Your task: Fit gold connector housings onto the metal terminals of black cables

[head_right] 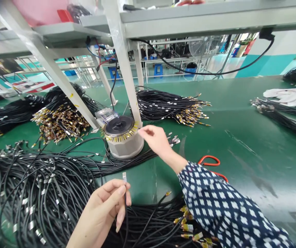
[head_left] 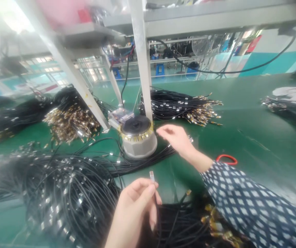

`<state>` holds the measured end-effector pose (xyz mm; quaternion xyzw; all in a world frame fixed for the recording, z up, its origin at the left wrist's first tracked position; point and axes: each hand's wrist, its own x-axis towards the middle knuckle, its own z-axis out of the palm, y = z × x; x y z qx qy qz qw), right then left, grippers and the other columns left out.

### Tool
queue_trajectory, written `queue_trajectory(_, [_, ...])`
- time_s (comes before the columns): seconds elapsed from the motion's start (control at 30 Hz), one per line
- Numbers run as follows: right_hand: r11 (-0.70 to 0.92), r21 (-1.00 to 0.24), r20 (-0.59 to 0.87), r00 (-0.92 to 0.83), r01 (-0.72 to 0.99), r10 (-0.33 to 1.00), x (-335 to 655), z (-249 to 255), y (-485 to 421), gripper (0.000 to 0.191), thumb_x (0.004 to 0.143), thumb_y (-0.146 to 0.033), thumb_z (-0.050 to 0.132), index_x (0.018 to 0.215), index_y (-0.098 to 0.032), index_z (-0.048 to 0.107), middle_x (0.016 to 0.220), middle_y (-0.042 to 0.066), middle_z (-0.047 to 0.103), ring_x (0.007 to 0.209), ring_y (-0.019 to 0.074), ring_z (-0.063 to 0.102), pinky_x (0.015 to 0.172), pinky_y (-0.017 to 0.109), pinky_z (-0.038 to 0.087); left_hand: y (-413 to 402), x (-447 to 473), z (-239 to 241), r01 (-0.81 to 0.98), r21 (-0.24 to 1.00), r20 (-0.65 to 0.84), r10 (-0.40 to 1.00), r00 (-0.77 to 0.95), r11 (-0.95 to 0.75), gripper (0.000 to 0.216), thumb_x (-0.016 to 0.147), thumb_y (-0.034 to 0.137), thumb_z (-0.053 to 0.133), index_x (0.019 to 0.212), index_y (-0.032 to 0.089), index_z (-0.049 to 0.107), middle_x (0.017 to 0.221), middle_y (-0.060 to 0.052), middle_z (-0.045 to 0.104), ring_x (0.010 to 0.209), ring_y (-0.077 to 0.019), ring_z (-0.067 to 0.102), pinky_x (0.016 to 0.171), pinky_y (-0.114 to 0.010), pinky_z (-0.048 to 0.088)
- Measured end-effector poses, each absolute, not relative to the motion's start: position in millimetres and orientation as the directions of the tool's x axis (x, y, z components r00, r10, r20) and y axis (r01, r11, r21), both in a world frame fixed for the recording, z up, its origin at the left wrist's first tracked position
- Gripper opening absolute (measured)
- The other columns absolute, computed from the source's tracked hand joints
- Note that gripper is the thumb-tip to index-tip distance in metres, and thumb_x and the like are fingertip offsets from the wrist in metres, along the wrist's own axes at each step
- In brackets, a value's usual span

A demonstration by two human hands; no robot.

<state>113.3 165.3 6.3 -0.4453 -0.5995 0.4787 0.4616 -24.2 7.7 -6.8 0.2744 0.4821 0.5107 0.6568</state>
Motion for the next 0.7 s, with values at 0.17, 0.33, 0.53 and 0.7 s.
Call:
queue_trajectory(0.17, [0.082,-0.984,0.067,-0.099,0.16,0.993,104.5,8.5,222.8,0.022,0.081,-0.032,0.064,0.078,-0.012,0.074,0.084,0.009,0.074,0.072,0.0163,0.062,0.071,0.029,0.047,8.0,-25.5,-11.7,-0.409,0.845,-0.374,0.927,0.006,0.344,0.033,0.072,0.043,0.078,0.08,0.013,0.067,0.059,-0.002,0.067,0.031,-0.0055,0.049,0.03,-0.014,0.036])
queue_trajectory(0.33, [0.043,-0.983,0.015,-0.157,0.179,0.988,93.6,13.7,228.5,0.02,0.078,-0.03,0.068,0.069,-0.013,0.074,0.076,0.009,0.074,0.065,0.0163,0.063,0.065,0.03,0.048,9.0,-27.2,-14.7,-0.406,0.839,-0.39,0.921,0.015,0.362,0.036,0.069,0.047,0.079,0.08,0.014,0.066,0.056,-0.001,0.066,0.029,-0.0059,0.048,0.028,-0.014,0.034])
queue_trajectory(0.53, [0.226,-0.957,0.216,-0.072,0.183,0.974,92.3,12.0,218.8,0.004,0.074,-0.02,0.071,0.071,-0.019,0.07,0.091,0.005,0.072,0.091,0.0188,0.063,0.091,0.034,0.045,8.4,-27.9,-14.6,-0.409,0.843,-0.369,0.929,0.031,0.349,0.032,0.074,0.043,0.077,0.081,0.014,0.066,0.059,-0.002,0.067,0.03,-0.0049,0.048,0.029,-0.013,0.034])
queue_trajectory(0.7, [0.226,-0.967,0.223,-0.042,0.119,0.974,90.5,6.5,220.3,0.009,0.079,-0.025,0.067,0.077,-0.017,0.069,0.087,0.006,0.072,0.083,0.0169,0.065,0.082,0.032,0.051,9.1,-27.4,-10.6,-0.423,0.841,-0.362,0.932,0.024,0.338,0.03,0.075,0.041,0.076,0.079,0.014,0.067,0.059,-0.001,0.066,0.032,-0.0046,0.047,0.031,-0.014,0.036])
